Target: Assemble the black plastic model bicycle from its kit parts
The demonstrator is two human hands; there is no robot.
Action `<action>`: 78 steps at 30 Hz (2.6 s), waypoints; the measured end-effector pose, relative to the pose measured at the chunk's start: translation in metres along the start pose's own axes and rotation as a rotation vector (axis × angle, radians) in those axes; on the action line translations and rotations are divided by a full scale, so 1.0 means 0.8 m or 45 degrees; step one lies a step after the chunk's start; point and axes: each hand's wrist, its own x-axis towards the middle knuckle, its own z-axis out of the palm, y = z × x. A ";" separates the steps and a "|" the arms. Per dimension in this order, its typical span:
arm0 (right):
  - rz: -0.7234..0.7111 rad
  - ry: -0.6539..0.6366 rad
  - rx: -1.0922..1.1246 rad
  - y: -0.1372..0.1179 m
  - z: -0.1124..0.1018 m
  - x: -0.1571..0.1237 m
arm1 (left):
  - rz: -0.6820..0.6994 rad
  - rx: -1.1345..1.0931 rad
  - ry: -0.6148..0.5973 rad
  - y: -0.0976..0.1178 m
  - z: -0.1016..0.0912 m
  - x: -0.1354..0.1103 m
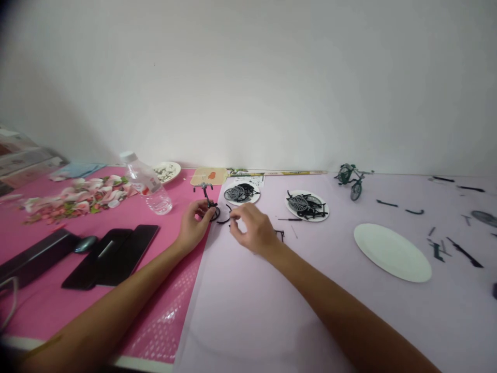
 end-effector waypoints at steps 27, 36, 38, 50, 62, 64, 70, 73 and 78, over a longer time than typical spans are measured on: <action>-0.118 -0.014 -0.269 0.000 0.016 -0.012 | 0.096 -0.087 -0.267 0.017 0.008 -0.015; -0.029 0.027 -0.278 -0.007 0.020 -0.012 | 0.014 -0.100 -0.291 0.013 0.008 -0.015; -0.016 0.033 -0.274 -0.006 0.021 -0.012 | 0.001 -0.093 -0.292 0.013 0.008 -0.014; -0.013 0.033 -0.268 -0.006 0.020 -0.011 | 0.019 -0.063 -0.318 0.009 0.008 -0.015; -0.049 0.019 -0.170 -0.006 0.021 -0.013 | 0.098 -0.030 -0.279 0.009 0.007 -0.017; -0.029 0.012 -0.132 -0.007 0.021 -0.013 | 0.095 -0.038 -0.280 0.009 0.006 -0.017; 0.158 -0.040 -0.143 -0.011 0.022 -0.016 | -0.064 -0.063 -0.152 0.016 0.005 -0.013; 0.189 -0.265 -0.189 -0.012 0.025 -0.017 | -0.120 -0.148 -0.082 0.016 0.005 -0.010; 0.192 -0.580 -0.308 -0.015 0.027 -0.019 | -0.171 -0.204 -0.036 0.013 0.005 -0.007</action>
